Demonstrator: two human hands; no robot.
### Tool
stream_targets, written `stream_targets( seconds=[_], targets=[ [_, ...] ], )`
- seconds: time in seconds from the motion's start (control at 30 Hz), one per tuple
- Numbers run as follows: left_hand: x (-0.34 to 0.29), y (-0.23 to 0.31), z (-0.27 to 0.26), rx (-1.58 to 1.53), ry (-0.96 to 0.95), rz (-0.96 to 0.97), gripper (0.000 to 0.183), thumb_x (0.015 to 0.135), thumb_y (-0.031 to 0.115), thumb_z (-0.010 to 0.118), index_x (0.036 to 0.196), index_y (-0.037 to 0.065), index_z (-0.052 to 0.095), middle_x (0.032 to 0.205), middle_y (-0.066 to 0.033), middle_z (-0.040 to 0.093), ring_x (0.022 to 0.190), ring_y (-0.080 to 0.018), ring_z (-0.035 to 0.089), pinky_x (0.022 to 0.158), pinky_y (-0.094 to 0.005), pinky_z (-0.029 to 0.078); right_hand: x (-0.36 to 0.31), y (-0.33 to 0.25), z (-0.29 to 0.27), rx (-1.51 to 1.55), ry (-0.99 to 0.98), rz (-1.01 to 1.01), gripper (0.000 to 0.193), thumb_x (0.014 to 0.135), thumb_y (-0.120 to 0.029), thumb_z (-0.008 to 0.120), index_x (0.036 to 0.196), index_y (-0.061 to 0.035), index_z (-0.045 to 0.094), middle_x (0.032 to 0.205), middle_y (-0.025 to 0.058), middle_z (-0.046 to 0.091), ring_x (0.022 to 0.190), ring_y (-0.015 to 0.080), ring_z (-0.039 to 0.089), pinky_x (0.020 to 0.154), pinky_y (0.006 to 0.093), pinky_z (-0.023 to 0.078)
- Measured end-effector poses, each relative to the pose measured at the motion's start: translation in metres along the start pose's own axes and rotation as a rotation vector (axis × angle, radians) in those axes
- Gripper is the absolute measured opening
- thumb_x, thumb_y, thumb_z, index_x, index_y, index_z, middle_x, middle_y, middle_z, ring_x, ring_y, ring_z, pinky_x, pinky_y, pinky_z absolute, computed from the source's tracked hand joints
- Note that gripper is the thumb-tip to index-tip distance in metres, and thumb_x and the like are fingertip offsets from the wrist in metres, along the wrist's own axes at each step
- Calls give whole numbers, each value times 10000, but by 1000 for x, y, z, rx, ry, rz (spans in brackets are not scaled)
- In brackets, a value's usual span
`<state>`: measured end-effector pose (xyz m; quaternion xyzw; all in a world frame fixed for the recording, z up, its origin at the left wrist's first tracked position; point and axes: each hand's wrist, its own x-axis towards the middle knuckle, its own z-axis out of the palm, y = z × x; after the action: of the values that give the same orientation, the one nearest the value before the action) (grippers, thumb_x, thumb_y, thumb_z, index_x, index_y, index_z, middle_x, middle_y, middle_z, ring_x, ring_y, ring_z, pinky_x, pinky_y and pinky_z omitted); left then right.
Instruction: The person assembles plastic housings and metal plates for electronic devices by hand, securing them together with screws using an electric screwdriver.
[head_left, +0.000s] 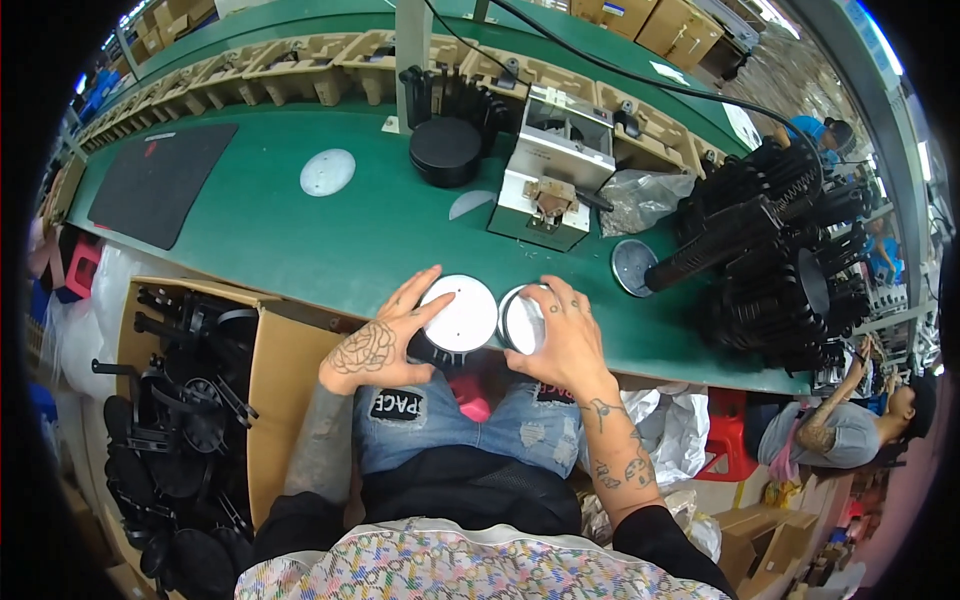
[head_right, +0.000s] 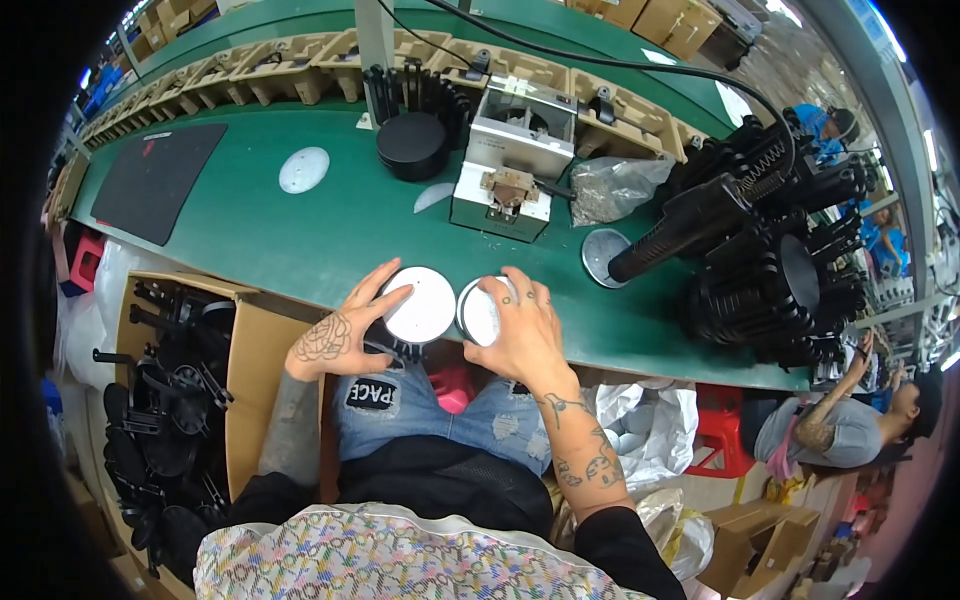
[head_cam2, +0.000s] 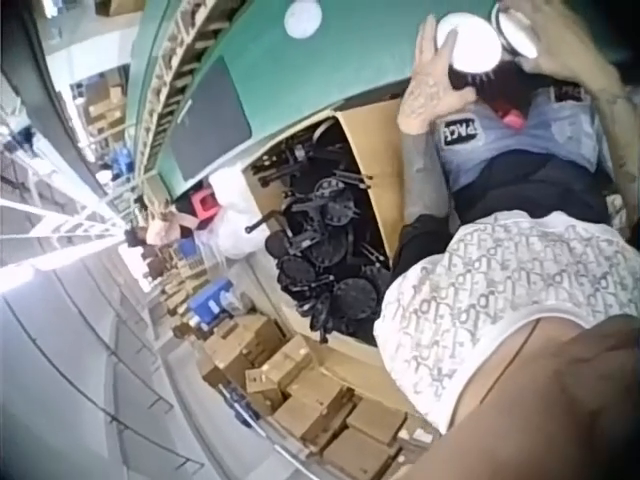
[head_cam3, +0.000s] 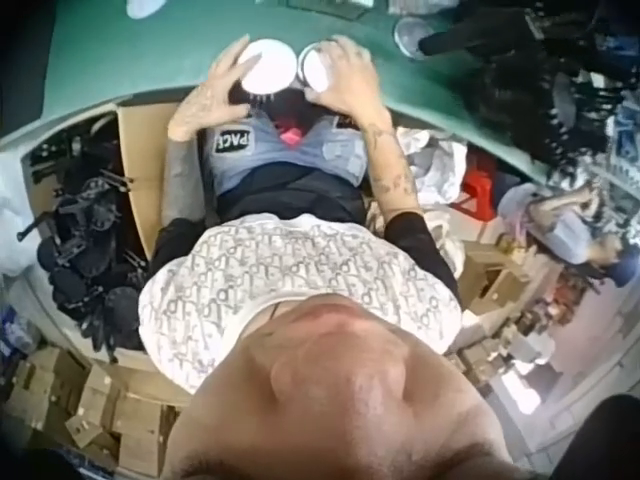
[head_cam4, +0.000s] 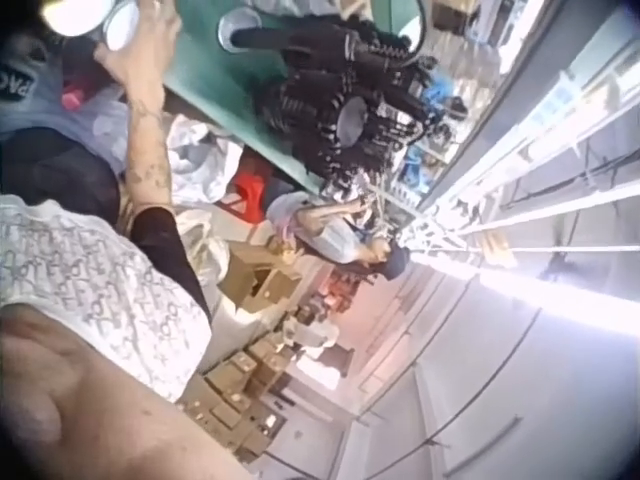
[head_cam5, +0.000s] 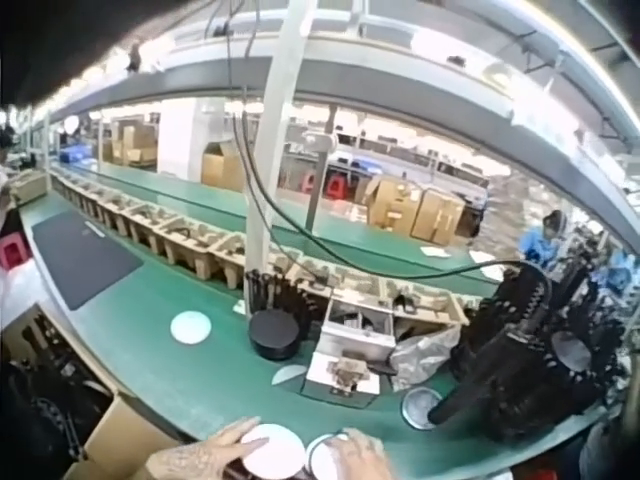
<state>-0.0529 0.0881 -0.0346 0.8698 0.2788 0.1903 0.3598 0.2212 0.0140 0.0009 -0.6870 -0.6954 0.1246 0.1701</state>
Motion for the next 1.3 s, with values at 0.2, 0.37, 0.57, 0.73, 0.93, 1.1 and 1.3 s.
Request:
stream_targets(
  seconds=[0.2,0.37,0.57,0.73,0.93,1.1,1.3],
  targets=[
    [13,-5,36,402,204,6,857,681,76,707,1494,133,439,1561,-166,379,1467,-352,334,1223,-511,236,-14,5,-20,104,94,-9,792,510,-240,889,1237,-131,595,1380,150,526,1245,397,521,1040,475,459],
    [4,-17,46,444,433,-3,884,621,113,794,1438,65,461,1452,-124,524,1375,-306,474,1149,-486,324,24,-47,-11,122,-28,-237,734,562,-292,852,1244,-180,607,1419,134,510,1275,406,500,1050,490,462],
    [8,-17,65,340,609,128,863,623,133,823,1418,83,488,1427,-124,550,1347,-319,504,1098,-512,393,38,-28,8,208,-129,-453,700,574,-314,887,1204,-137,639,1442,126,516,1305,403,491,1040,499,463],
    [3,-8,63,383,700,405,580,665,151,820,1208,151,617,1364,-39,614,1300,-315,561,1124,-526,390,36,-10,14,918,-285,-267,473,739,-353,838,1017,-62,589,1439,214,521,1277,346,560,1068,426,445],
    [16,32,46,-324,654,-4,585,691,53,802,1216,18,545,1081,-123,660,1064,-264,672,908,-367,547,19,19,38,1900,-620,61,959,869,-854,414,1352,-27,469,1528,202,410,1339,294,510,1111,469,425],
    [43,23,2,-885,671,-566,402,881,275,792,1148,-4,681,1017,-91,718,905,-156,676,798,-288,560,28,-28,45,1519,-246,19,808,888,-280,780,1517,-23,342,1513,105,445,1313,189,502,1065,347,453],
    [111,-13,-75,-775,701,-407,682,825,422,828,1275,-15,562,1147,-152,640,1022,-194,631,858,-317,527,125,-94,59,1624,261,344,559,874,-221,761,1332,-38,497,1134,87,665,901,174,677,697,330,588]
  ],
)
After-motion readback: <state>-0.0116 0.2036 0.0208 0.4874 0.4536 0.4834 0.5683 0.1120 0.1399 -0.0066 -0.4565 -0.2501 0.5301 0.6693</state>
